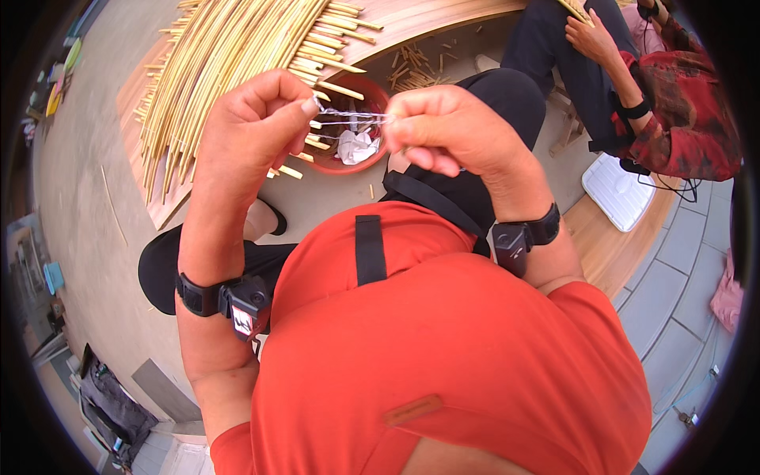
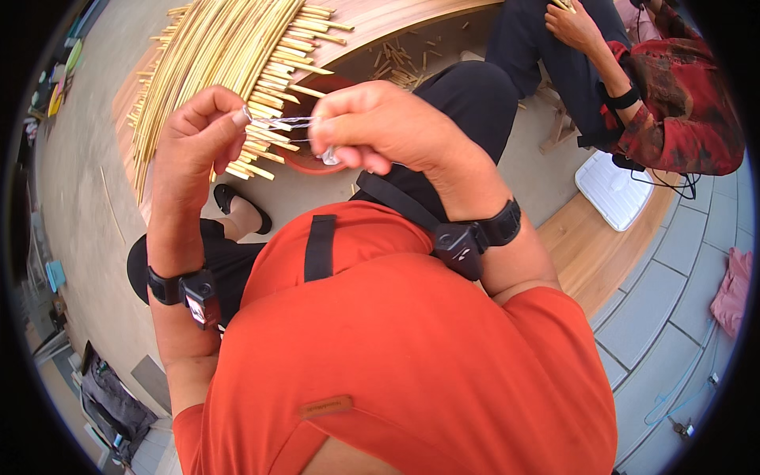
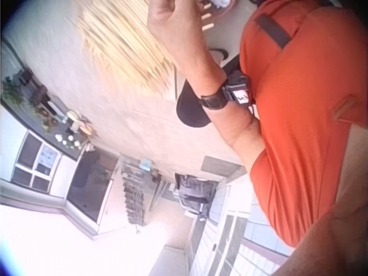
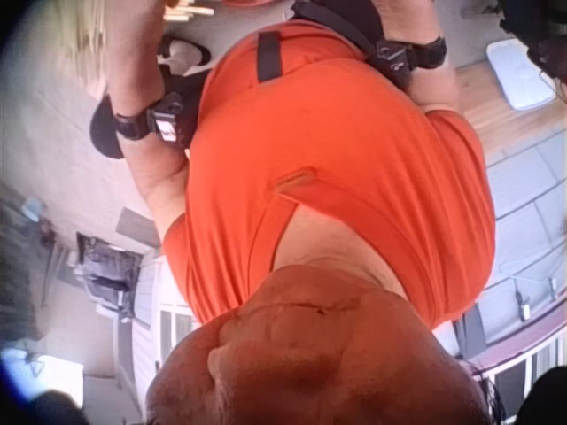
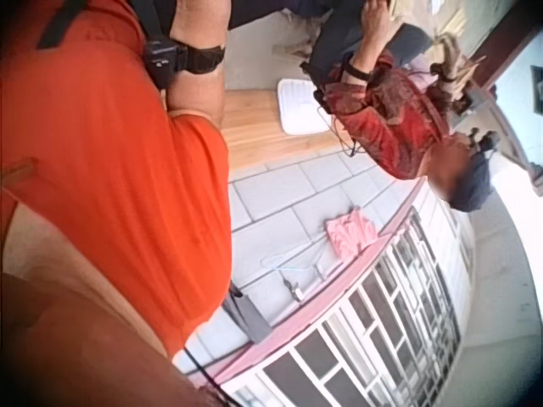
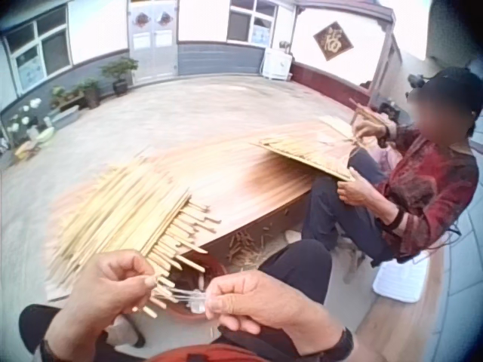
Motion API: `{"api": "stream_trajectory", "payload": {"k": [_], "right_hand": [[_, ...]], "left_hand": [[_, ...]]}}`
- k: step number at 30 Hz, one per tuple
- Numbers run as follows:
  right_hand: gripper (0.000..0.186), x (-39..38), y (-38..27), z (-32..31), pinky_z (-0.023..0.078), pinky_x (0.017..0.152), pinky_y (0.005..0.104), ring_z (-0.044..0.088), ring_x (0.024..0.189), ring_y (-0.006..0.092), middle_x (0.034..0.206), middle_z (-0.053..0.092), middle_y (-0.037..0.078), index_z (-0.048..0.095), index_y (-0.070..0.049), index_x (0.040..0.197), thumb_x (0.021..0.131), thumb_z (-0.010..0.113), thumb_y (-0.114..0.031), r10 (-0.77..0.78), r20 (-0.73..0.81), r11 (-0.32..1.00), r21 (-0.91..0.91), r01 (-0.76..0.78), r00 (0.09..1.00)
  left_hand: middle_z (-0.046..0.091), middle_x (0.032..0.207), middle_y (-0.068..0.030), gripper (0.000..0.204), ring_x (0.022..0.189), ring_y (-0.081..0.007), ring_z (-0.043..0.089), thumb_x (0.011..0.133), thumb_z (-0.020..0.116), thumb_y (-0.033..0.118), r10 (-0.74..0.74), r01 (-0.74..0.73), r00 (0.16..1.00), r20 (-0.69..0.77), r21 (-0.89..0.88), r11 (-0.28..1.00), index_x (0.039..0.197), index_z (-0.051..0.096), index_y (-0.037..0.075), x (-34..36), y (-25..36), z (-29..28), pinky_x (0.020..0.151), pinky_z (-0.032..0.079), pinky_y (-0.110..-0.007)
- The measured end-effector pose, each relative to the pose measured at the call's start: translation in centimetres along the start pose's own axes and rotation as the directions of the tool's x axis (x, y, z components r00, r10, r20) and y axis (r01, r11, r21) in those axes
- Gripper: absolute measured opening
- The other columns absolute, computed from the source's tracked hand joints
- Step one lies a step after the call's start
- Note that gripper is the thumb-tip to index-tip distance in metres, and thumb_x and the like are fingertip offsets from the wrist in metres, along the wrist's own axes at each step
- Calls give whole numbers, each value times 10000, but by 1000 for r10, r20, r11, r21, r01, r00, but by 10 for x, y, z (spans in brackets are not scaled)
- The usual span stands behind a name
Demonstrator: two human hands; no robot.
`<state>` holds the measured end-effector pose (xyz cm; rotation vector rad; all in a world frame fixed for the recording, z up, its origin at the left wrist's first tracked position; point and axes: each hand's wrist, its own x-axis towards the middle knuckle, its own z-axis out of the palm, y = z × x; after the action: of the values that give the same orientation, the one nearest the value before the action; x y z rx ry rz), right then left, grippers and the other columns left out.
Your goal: The person weaves a wooden mat by threading a long string through small holes in thin wooden slats and tying them together by hand.
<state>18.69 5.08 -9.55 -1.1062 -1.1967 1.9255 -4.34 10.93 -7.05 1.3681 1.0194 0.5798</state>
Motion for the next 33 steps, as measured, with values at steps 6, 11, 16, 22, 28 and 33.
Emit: {"api": "stream_trajectory", "payload": {"k": [6,11,16,22,28,33], "right_hand": [[149,-28,35,-48,302,358,169,426,391,28,686,624,48,583,-36,810,887,536,-155,2,-329,995,-92,-34,944],[161,-78,51,-89,316,370,170,435,407,31,684,612,31,576,-60,780,894,539,-168,49,-545,969,-176,-171,837],[154,-130,81,-123,323,382,168,445,414,37,677,609,23,577,-67,783,898,530,-158,50,-752,948,-171,-268,657],[157,-130,104,-115,500,778,347,632,911,268,993,645,122,606,-47,960,805,596,-67,-592,-643,183,-694,-696,486],[217,-4,19,-7,472,835,379,583,1000,321,1065,627,130,601,-21,1009,801,596,-83,-807,-70,74,-997,-17,587],[156,55,48,36,446,707,258,551,783,114,858,609,43,616,-39,946,880,579,-175,-79,-167,934,-356,15,983]], "left_hand": [[534,549,5,76,430,-30,399,834,607,100,-87,78,993,-80,-103,992,783,598,45,1,-50,-20,401,289,-173],[527,571,22,86,429,-23,401,862,601,119,-132,124,987,-97,-85,989,797,596,63,5,-75,-38,403,281,-150],[527,577,28,72,437,-23,405,849,605,112,-155,153,987,-43,-65,986,793,601,68,10,-92,-32,409,289,-154],[534,581,16,63,460,-32,431,846,595,81,-168,162,985,-37,-132,978,791,587,52,11,-89,0,415,309,-167],[553,587,3,56,448,-37,428,861,592,82,-108,88,992,-63,-266,960,818,591,45,0,-74,15,415,314,-168],[556,614,-5,81,451,-49,444,876,595,126,-126,74,983,-131,-344,936,825,574,67,-12,-88,19,416,332,-165]]}}
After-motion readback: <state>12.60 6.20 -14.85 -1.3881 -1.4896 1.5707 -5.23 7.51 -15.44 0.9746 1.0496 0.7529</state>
